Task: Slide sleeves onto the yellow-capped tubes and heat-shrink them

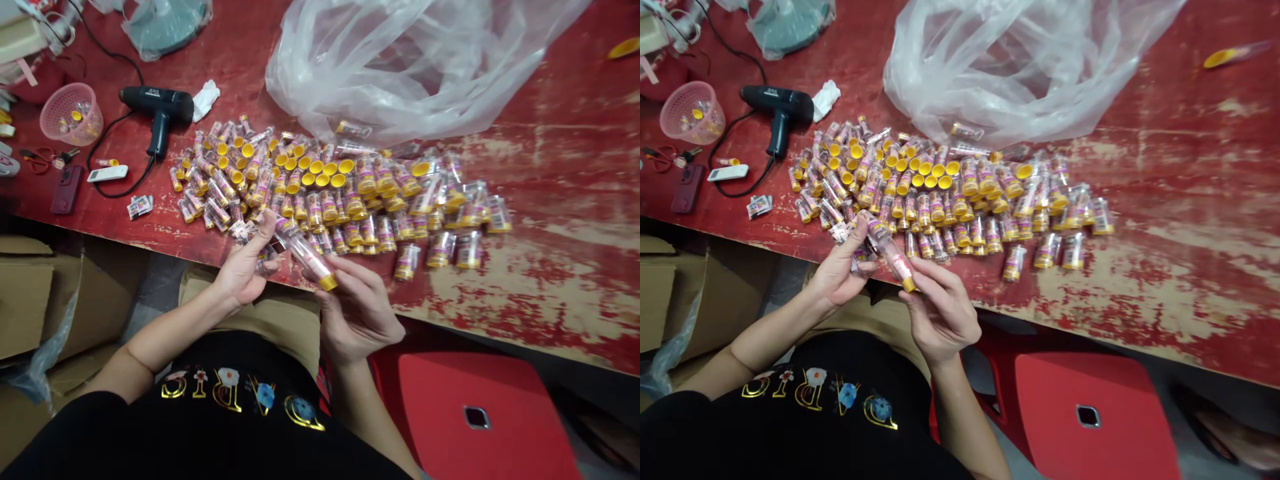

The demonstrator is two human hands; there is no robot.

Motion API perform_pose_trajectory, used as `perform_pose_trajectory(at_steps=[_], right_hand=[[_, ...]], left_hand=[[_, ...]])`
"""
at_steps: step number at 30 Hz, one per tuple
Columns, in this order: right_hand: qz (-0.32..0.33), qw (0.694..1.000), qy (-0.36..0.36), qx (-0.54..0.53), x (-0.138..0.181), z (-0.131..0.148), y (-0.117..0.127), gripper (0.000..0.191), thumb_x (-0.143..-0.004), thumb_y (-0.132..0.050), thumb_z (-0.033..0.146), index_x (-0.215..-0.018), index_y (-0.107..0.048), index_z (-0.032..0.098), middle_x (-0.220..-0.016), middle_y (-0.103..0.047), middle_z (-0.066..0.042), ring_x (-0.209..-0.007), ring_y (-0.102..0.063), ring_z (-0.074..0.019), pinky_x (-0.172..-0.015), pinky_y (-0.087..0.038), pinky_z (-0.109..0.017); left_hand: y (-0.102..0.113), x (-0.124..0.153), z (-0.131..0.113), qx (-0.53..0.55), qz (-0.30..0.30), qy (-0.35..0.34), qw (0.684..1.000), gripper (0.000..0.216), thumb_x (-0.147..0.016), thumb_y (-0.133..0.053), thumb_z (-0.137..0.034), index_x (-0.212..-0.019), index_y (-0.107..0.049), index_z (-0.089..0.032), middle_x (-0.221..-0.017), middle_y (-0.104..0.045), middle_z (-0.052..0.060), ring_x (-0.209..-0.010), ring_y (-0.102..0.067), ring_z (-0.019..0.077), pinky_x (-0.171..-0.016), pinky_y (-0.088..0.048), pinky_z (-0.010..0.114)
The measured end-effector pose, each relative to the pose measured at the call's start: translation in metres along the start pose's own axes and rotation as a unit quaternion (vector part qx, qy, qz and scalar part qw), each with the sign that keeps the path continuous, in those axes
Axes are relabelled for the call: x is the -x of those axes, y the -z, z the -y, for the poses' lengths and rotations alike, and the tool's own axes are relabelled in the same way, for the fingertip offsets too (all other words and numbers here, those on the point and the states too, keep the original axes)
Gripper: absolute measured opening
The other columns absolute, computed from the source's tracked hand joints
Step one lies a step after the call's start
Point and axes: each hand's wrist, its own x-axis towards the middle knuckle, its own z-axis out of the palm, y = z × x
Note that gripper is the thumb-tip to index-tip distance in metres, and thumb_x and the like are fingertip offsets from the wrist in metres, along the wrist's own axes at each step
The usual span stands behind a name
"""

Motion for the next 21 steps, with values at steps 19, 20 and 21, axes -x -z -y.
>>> perform_pose_trajectory(at_steps=[19,20,21], right_hand=[[-0.033,0.995,-0.055,-0.078,-0.005,0.007,-0.003,0.026,-0.088,-0.068,0.01,-0.109,-0.073,0.026,-0.108,-0.075,-0.005,-0.092,-0.075,-0.0193,-0.067,-0.066,-0.033],[-0.035,0.997,-0.045,-0.058,-0.005,0.006,-0.004,0.028,-0.087,-0.07,0.009,-0.108,-0.073,0.026,-0.108,-0.075,-0.005,-0.093,-0.075,-0.0194,-0.071,-0.066,-0.035],[-0.036,0.998,-0.033,-0.038,-0.005,0.005,-0.004,0.029,-0.085,-0.071,0.007,-0.107,-0.074,0.026,-0.108,-0.076,-0.005,-0.093,-0.075,-0.0196,-0.075,-0.066,-0.037]], left_hand=[[0.003,-0.002,-0.003,-0.045,0.007,-0.008,0.999,0.033,-0.068,-0.093,-0.028,-0.092,-0.072,-0.018,-0.084,-0.067,-0.001,-0.056,-0.054,0.0033,-0.041,-0.026,0.013],[0.004,-0.002,-0.003,-0.044,0.009,-0.009,0.999,0.034,-0.067,-0.094,-0.028,-0.091,-0.072,-0.018,-0.084,-0.067,-0.001,-0.055,-0.051,0.0023,-0.041,-0.026,0.013],[0.003,-0.001,-0.002,-0.044,0.011,-0.01,0.999,0.035,-0.066,-0.095,-0.029,-0.09,-0.072,-0.017,-0.083,-0.066,-0.002,-0.054,-0.049,0.0018,-0.04,-0.026,0.013]])
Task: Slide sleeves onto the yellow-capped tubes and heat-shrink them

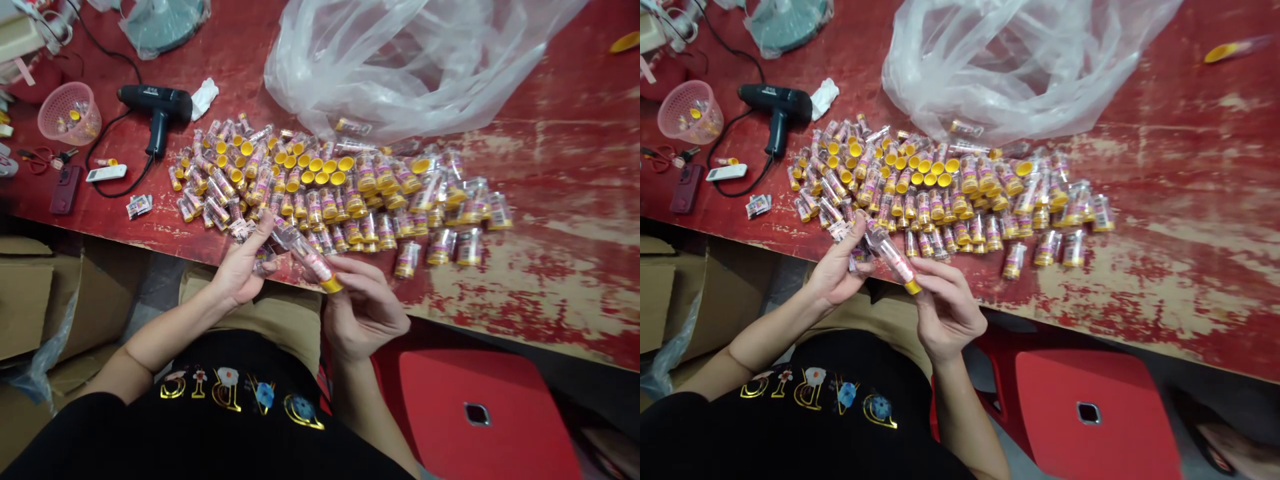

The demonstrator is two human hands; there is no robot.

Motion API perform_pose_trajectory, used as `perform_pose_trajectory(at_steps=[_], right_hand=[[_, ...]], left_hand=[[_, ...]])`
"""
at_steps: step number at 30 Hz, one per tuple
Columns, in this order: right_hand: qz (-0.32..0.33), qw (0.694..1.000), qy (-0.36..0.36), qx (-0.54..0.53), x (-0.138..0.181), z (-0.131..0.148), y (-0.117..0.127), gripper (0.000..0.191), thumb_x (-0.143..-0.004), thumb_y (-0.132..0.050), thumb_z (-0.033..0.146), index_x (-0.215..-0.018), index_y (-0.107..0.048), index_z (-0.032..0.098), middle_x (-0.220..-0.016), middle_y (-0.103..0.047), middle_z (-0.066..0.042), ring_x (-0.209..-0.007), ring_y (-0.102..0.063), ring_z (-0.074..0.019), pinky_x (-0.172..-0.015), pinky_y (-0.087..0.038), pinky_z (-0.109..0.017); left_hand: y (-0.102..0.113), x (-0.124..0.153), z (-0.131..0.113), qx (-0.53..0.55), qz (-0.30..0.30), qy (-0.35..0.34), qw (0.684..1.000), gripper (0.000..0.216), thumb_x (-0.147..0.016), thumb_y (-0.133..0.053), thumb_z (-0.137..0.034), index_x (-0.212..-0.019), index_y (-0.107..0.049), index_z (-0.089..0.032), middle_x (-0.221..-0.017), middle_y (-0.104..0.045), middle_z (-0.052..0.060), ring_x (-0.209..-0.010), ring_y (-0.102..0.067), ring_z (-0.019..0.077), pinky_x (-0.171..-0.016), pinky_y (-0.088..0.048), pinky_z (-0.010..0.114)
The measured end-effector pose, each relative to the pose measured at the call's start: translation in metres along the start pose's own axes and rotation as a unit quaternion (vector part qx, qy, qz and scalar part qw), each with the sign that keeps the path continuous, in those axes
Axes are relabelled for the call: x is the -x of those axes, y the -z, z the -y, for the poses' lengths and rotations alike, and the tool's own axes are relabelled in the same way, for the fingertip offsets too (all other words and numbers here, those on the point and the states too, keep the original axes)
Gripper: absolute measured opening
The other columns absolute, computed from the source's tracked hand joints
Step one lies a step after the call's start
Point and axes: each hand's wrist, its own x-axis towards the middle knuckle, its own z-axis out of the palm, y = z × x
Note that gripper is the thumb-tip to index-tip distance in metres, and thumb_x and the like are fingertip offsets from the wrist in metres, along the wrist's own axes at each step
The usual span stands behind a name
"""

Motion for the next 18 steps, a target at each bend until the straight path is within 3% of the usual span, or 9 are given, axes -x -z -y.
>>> perform_pose_trajectory(at_steps=[4,9,11,15,18], right_hand=[[0.016,0.998,0.045,0.041,0.002,-0.001,-0.001,0.033,-0.082,-0.073,0.004,-0.106,-0.076,0.026,-0.11,-0.076,-0.005,-0.096,-0.074,-0.0198,-0.081,-0.063,-0.036],[0.045,0.997,0.011,0.055,0.004,-0.001,-0.003,0.052,-0.088,-0.068,0.01,-0.136,-0.064,0.031,-0.121,-0.068,-0.008,-0.101,-0.071,-0.0212,-0.077,-0.064,-0.036],[0.066,0.994,0.01,0.09,0.001,0.001,-0.003,0.051,-0.09,-0.064,0.012,-0.138,-0.063,0.032,-0.125,-0.066,-0.009,-0.106,-0.069,-0.0225,-0.08,-0.063,-0.039],[0.059,0.985,0.068,0.145,-0.004,0.007,-0.004,0.051,-0.087,-0.067,0.004,-0.131,-0.07,0.031,-0.098,-0.072,-0.004,-0.088,-0.069,-0.0178,-0.075,-0.059,-0.033],[0.028,0.979,0.087,0.182,-0.002,0.013,-0.007,0.053,-0.084,-0.07,0.001,-0.128,-0.071,0.03,-0.091,-0.072,-0.002,-0.077,-0.068,-0.0147,-0.068,-0.056,-0.028]], left_hand=[[-0.002,0.006,0.001,-0.025,0.016,-0.005,1.0,0.041,-0.062,-0.097,-0.032,-0.09,-0.07,-0.016,-0.079,-0.063,-0.002,-0.055,-0.048,0.0024,-0.041,-0.026,0.013],[-0.001,0.012,0.004,-0.069,0.05,-0.077,0.993,0.052,-0.053,-0.1,-0.033,-0.09,-0.067,-0.017,-0.076,-0.062,-0.003,-0.058,-0.053,0.0044,-0.041,-0.028,0.014],[0.0,0.011,0.004,-0.078,0.051,-0.103,0.99,0.055,-0.051,-0.101,-0.034,-0.092,-0.068,-0.017,-0.074,-0.061,-0.004,-0.055,-0.05,0.0037,-0.041,-0.029,0.014],[0.0,0.011,0.003,-0.077,0.04,-0.124,0.988,0.05,-0.056,-0.099,-0.032,-0.092,-0.068,-0.018,-0.071,-0.059,-0.006,-0.051,-0.046,0.0022,-0.041,-0.03,0.015],[-0.002,0.013,0.003,-0.062,0.021,-0.111,0.992,0.039,-0.064,-0.095,-0.026,-0.089,-0.067,-0.017,-0.076,-0.062,-0.005,-0.051,-0.048,0.0019,-0.042,-0.031,0.015]])
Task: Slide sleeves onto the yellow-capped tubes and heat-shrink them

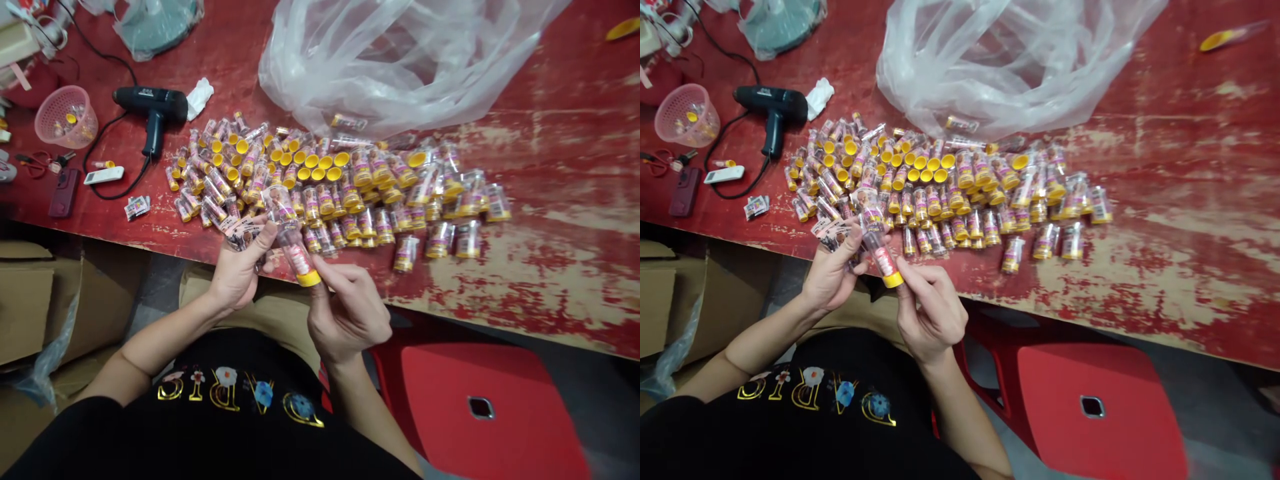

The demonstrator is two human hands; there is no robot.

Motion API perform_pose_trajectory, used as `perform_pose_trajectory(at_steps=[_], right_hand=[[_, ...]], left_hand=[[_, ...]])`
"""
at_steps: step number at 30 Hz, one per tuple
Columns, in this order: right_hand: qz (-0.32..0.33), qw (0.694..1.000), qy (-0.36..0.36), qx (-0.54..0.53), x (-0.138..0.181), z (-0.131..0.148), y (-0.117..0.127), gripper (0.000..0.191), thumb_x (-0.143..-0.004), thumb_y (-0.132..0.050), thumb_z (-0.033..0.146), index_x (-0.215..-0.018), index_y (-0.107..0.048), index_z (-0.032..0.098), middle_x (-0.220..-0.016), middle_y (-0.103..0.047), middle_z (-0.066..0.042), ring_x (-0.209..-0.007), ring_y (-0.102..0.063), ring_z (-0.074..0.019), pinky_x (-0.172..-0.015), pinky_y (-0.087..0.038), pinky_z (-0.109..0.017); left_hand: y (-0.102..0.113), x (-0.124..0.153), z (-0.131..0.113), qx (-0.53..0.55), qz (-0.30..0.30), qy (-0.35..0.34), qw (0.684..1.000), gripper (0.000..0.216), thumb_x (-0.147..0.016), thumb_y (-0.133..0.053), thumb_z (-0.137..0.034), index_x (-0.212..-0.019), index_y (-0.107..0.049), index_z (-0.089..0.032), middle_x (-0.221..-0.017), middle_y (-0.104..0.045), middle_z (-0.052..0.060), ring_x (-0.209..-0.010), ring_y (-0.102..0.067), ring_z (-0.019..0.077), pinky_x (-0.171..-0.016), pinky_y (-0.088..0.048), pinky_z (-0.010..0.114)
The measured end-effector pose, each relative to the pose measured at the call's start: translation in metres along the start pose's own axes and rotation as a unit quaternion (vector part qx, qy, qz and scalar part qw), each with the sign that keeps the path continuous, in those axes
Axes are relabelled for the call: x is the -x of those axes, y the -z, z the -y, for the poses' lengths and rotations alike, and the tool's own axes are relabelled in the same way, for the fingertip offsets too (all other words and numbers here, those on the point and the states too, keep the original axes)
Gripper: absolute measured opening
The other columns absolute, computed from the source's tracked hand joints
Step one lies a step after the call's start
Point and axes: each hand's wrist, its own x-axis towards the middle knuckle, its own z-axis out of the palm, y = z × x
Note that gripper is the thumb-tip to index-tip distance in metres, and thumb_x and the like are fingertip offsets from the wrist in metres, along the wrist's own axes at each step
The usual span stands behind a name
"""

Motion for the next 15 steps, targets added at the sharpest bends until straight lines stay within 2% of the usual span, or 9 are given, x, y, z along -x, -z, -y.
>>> perform_pose_trajectory(at_steps=[4,7,10,12,15], right_hand=[[-0.035,0.998,-0.056,-0.012,0.004,0.005,-0.004,0.047,-0.085,-0.07,0.003,-0.123,-0.074,0.031,-0.089,-0.072,-0.001,-0.075,-0.067,-0.0135,-0.066,-0.055,-0.027],[-0.044,0.986,-0.13,-0.091,0.005,0.001,-0.007,0.037,-0.087,-0.071,0.008,-0.116,-0.077,0.029,-0.087,-0.071,-0.001,-0.076,-0.067,-0.0141,-0.065,-0.055,-0.027],[-0.022,0.963,-0.187,-0.193,0.005,-0.007,-0.009,0.027,-0.088,-0.07,0.013,-0.11,-0.079,0.028,-0.085,-0.072,-0.001,-0.075,-0.069,-0.0148,-0.065,-0.055,-0.029],[-0.029,0.961,-0.193,-0.196,0.005,-0.009,-0.01,0.025,-0.089,-0.071,0.014,-0.108,-0.079,0.028,-0.086,-0.072,-0.001,-0.075,-0.069,-0.0155,-0.066,-0.056,-0.03],[-0.062,0.98,-0.154,-0.111,0.005,-0.007,-0.011,0.031,-0.088,-0.071,0.014,-0.115,-0.077,0.028,-0.092,-0.073,-0.003,-0.08,-0.069,-0.0164,-0.072,-0.057,-0.032]], left_hand=[[-0.001,0.002,-0.001,0.007,0.0,-0.003,1.0,0.035,-0.066,-0.092,-0.019,-0.09,-0.067,-0.018,-0.085,-0.067,-0.002,-0.059,-0.057,0.0045,-0.043,-0.031,0.016],[0.0,0.001,-0.004,-0.002,0.025,0.014,1.0,0.04,-0.061,-0.095,-0.022,-0.088,-0.065,-0.018,-0.085,-0.067,-0.002,-0.068,-0.062,0.0082,-0.043,-0.03,0.015],[0.002,0.0,-0.007,-0.015,0.06,0.026,0.998,0.045,-0.057,-0.097,-0.025,-0.087,-0.064,-0.017,-0.082,-0.066,-0.002,-0.064,-0.058,0.0073,-0.042,-0.03,0.015],[0.003,0.0,-0.007,-0.03,0.068,0.024,0.997,0.047,-0.055,-0.098,-0.025,-0.088,-0.066,-0.017,-0.079,-0.065,-0.003,-0.059,-0.055,0.006,-0.041,-0.03,0.015],[0.005,0.0,-0.003,-0.061,0.072,0.033,0.995,0.051,-0.054,-0.099,-0.028,-0.092,-0.068,-0.016,-0.079,-0.067,-0.001,-0.059,-0.056,0.0072,-0.042,-0.033,0.016]])
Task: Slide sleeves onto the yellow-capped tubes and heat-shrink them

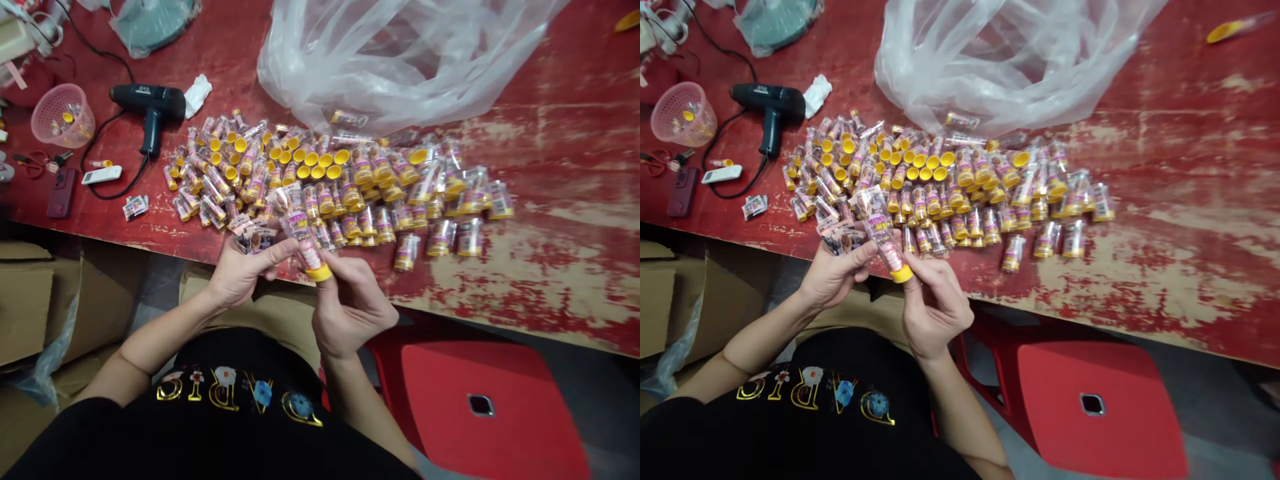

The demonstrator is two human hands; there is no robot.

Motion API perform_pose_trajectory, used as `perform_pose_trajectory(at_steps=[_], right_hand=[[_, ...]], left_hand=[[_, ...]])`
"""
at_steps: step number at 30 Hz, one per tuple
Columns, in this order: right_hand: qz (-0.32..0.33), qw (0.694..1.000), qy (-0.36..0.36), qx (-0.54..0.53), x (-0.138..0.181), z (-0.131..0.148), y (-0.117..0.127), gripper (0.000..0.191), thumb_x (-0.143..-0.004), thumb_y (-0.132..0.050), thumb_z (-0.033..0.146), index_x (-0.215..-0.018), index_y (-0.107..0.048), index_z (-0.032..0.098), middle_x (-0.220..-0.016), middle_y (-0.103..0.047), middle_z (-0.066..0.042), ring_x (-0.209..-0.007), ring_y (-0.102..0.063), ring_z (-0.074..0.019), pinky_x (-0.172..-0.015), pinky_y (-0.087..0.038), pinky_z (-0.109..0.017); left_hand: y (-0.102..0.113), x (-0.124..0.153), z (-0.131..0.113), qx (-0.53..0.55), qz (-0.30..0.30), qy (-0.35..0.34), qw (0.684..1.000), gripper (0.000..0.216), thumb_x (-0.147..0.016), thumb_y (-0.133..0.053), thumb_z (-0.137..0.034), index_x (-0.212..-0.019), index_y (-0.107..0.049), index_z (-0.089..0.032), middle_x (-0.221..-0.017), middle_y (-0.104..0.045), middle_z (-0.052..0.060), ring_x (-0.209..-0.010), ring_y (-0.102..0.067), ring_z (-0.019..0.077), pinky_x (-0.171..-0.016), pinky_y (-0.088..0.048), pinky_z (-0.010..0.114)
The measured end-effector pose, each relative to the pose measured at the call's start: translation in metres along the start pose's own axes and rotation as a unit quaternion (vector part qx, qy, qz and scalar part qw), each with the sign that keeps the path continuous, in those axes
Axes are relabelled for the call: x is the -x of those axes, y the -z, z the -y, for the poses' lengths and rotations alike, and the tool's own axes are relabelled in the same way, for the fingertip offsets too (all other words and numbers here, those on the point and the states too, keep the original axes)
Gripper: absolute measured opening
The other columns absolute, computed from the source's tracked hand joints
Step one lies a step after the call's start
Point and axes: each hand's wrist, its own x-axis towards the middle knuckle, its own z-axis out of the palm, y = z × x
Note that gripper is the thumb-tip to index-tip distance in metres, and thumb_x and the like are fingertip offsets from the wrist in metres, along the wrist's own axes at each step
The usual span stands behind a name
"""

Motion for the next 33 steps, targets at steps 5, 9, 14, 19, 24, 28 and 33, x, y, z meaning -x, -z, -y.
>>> perform_pose_trajectory(at_steps=[5,9,14,19,24,28,33], right_hand=[[0.04,0.994,0.061,0.08,-0.005,0.004,-0.002,0.048,-0.093,-0.064,0.013,-0.136,-0.065,0.033,-0.099,-0.069,-0.004,-0.085,-0.067,-0.0165,-0.073,-0.057,-0.032],[0.021,0.994,0.06,0.084,-0.009,0.007,-0.004,0.04,-0.09,-0.069,0.012,-0.122,-0.074,0.035,-0.09,-0.059,-0.002,-0.083,-0.062,-0.0141,-0.072,-0.055,-0.029],[-0.019,0.993,0.057,0.101,-0.011,0.01,-0.006,0.029,-0.088,-0.075,0.017,-0.113,-0.078,0.032,-0.084,-0.056,-0.001,-0.074,-0.058,-0.0121,-0.064,-0.052,-0.028],[-0.027,0.991,0.065,0.116,-0.011,0.01,-0.008,0.024,-0.089,-0.074,0.018,-0.109,-0.079,0.03,-0.082,-0.056,-0.001,-0.073,-0.058,-0.0121,-0.063,-0.052,-0.028],[-0.035,0.989,0.073,0.121,-0.011,0.009,-0.009,0.024,-0.087,-0.075,0.016,-0.106,-0.08,0.029,-0.08,-0.056,0.0,-0.073,-0.058,-0.012,-0.062,-0.051,-0.027],[-0.022,0.987,0.067,0.143,-0.014,0.005,-0.012,0.017,-0.088,-0.075,0.019,-0.104,-0.079,0.026,-0.081,-0.056,0.0,-0.072,-0.058,-0.0116,-0.063,-0.052,-0.027],[-0.001,0.989,0.073,0.129,-0.019,-0.001,-0.018,0.018,-0.089,-0.074,0.017,-0.104,-0.078,0.024,-0.083,-0.058,-0.001,-0.074,-0.059,-0.0119,-0.065,-0.052,-0.028]], left_hand=[[0.001,0.001,0.008,-0.011,0.007,-0.006,1.0,0.055,-0.053,-0.099,-0.045,-0.09,-0.07,-0.016,-0.072,-0.065,-0.003,-0.048,-0.049,0.0045,-0.038,-0.034,0.018],[0.0,0.003,0.013,-0.015,-0.003,-0.018,1.0,0.05,-0.056,-0.097,-0.047,-0.083,-0.069,-0.016,-0.068,-0.062,-0.004,-0.049,-0.049,0.0046,-0.037,-0.035,0.017],[-0.001,0.006,0.024,-0.02,0.01,-0.03,0.999,0.046,-0.063,-0.093,-0.05,-0.084,-0.071,-0.016,-0.074,-0.064,-0.002,-0.052,-0.051,0.0051,-0.037,-0.037,0.017],[-0.004,0.007,0.025,0.006,-0.013,-0.006,1.0,0.049,-0.057,-0.095,-0.051,-0.08,-0.069,-0.016,-0.068,-0.061,-0.003,-0.05,-0.046,0.0042,-0.037,-0.034,0.017],[-0.004,0.006,0.027,0.022,-0.007,0.002,1.0,0.049,-0.059,-0.095,-0.049,-0.084,-0.068,-0.016,-0.069,-0.06,-0.004,-0.05,-0.046,0.004,-0.037,-0.035,0.016],[-0.002,0.002,0.027,0.023,-0.007,0.005,1.0,0.052,-0.059,-0.095,-0.049,-0.084,-0.065,-0.015,-0.069,-0.059,-0.004,-0.05,-0.046,0.0041,-0.037,-0.035,0.016],[0.002,-0.007,0.025,0.023,-0.028,0.012,0.999,0.053,-0.058,-0.096,-0.048,-0.086,-0.066,-0.015,-0.073,-0.061,-0.003,-0.053,-0.05,0.0056,-0.039,-0.036,0.016]])
